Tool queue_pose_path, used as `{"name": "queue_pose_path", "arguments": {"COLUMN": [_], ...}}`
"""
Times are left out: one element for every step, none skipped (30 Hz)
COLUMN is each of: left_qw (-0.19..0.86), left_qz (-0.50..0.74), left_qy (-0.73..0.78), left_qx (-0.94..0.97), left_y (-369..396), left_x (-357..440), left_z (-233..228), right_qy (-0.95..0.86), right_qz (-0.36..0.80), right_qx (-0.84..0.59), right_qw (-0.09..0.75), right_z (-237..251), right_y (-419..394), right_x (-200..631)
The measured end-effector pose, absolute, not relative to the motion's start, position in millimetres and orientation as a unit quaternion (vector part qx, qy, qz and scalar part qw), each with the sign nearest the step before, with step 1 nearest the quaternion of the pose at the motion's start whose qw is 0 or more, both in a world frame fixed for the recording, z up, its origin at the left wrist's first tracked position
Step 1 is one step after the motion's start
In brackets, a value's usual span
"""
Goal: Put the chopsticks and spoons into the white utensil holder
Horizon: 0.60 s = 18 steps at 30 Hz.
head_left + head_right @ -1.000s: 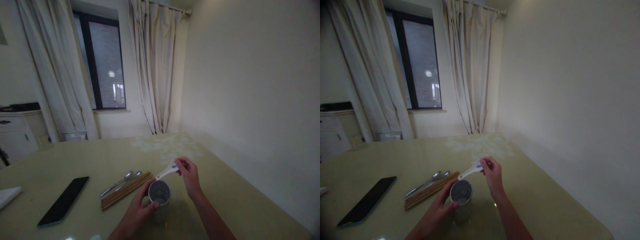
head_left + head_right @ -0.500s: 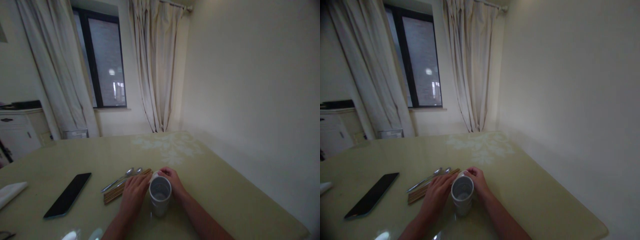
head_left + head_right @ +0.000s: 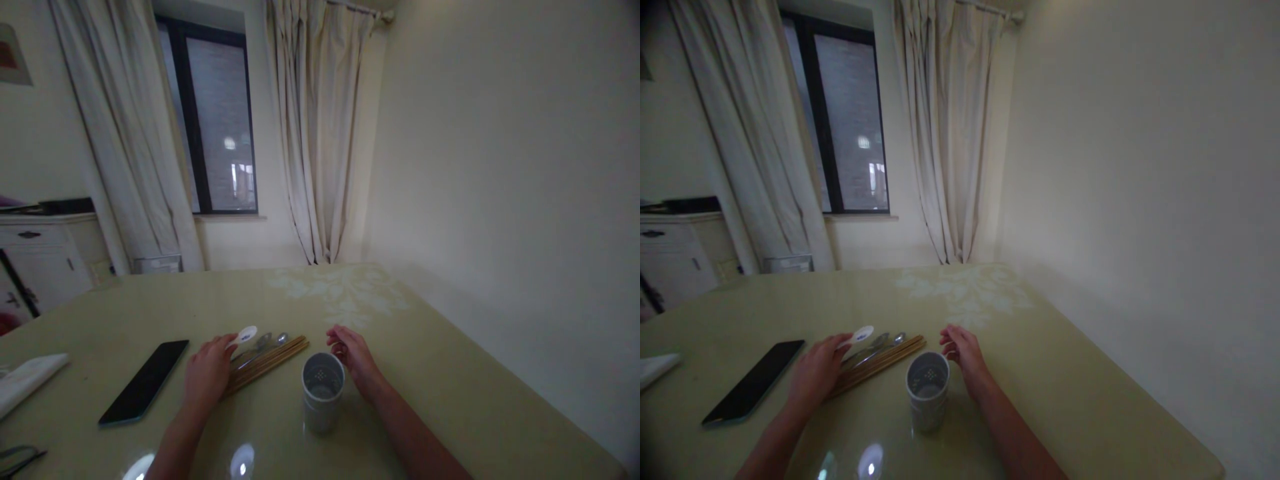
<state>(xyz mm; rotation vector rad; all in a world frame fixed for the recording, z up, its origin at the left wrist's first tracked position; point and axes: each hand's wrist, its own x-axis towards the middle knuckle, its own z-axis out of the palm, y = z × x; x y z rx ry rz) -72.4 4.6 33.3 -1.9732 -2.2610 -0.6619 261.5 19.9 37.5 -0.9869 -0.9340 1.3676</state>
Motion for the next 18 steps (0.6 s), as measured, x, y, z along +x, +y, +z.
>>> {"name": "queue_pose_path", "arguments": {"left_qw": [0.032, 0.025, 0.018, 0.009, 0.001, -0.008, -0.016, -0.024, -0.031, -0.037, -0.041, -0.044, -0.048, -0.054, -0.059, -0.062, -0.064, -0.063], "left_qz": [-0.205, -0.197, -0.190, -0.184, -0.179, -0.175, -0.172, -0.170, -0.169, -0.169, -0.170, -0.173, -0.176, -0.178, -0.180, -0.181, -0.182, -0.184], "left_qy": [-0.746, -0.755, -0.761, -0.766, -0.769, -0.772, -0.774, -0.775, -0.777, -0.777, -0.777, -0.775, -0.773, -0.769, -0.765, -0.761, -0.758, -0.757], "left_qx": [-0.633, -0.625, -0.620, -0.616, -0.614, -0.611, -0.610, -0.608, -0.606, -0.605, -0.604, -0.606, -0.608, -0.611, -0.616, -0.620, -0.623, -0.624], "left_y": [3.8, 3.3, 3.3, 3.8, 4.8, 6.1, 7.5, 8.9, 10.2, 11.3, 12.0, 12.5, 12.7, 12.6, 12.5, 12.2, 12.0, 11.8], "left_x": [-75.5, -78.2, -80.7, -83.3, -85.9, -88.6, -91.0, -93.3, -95.1, -96.5, -97.5, -98.1, -98.4, -98.4, -98.1, -97.7, -96.9, -95.7], "left_z": [31.9, 30.6, 29.2, 27.8, 26.4, 24.9, 23.3, 21.7, 20.1, 18.7, 17.5, 16.6, 16.0, 15.7, 15.7, 16.1, 16.7, 17.6], "right_qy": [-0.396, -0.394, -0.392, -0.390, -0.387, -0.385, -0.385, -0.389, -0.397, -0.410, -0.430, -0.456, -0.486, -0.521, -0.557, -0.590, -0.619, -0.642], "right_qz": [0.581, 0.581, 0.581, 0.583, 0.585, 0.589, 0.593, 0.596, 0.600, 0.604, 0.608, 0.613, 0.618, 0.624, 0.630, 0.637, 0.643, 0.647], "right_qx": [-0.423, -0.425, -0.425, -0.424, -0.421, -0.417, -0.412, -0.406, -0.397, -0.385, -0.370, -0.350, -0.327, -0.302, -0.276, -0.252, -0.230, -0.215], "right_qw": [0.572, 0.572, 0.573, 0.574, 0.575, 0.575, 0.575, 0.573, 0.570, 0.565, 0.556, 0.543, 0.524, 0.498, 0.465, 0.428, 0.388, 0.351], "right_z": [37.9, 38.2, 38.5, 38.7, 39.0, 39.5, 40.1, 41.0, 42.1, 43.7, 45.6, 47.9, 50.6, 53.8, 57.2, 60.9, 64.8, 68.6], "right_y": [20.1, 20.4, 20.8, 21.2, 21.7, 22.1, 22.2, 22.0, 21.2, 20.0, 18.3, 16.1, 13.6, 10.9, 8.0, 5.1, 2.2, -0.6], "right_x": [262.0, 262.3, 262.4, 262.3, 262.3, 262.5, 262.8, 263.5, 264.7, 266.5, 269.1, 272.4, 276.5, 281.2, 286.2, 291.2, 295.7, 299.4]}}
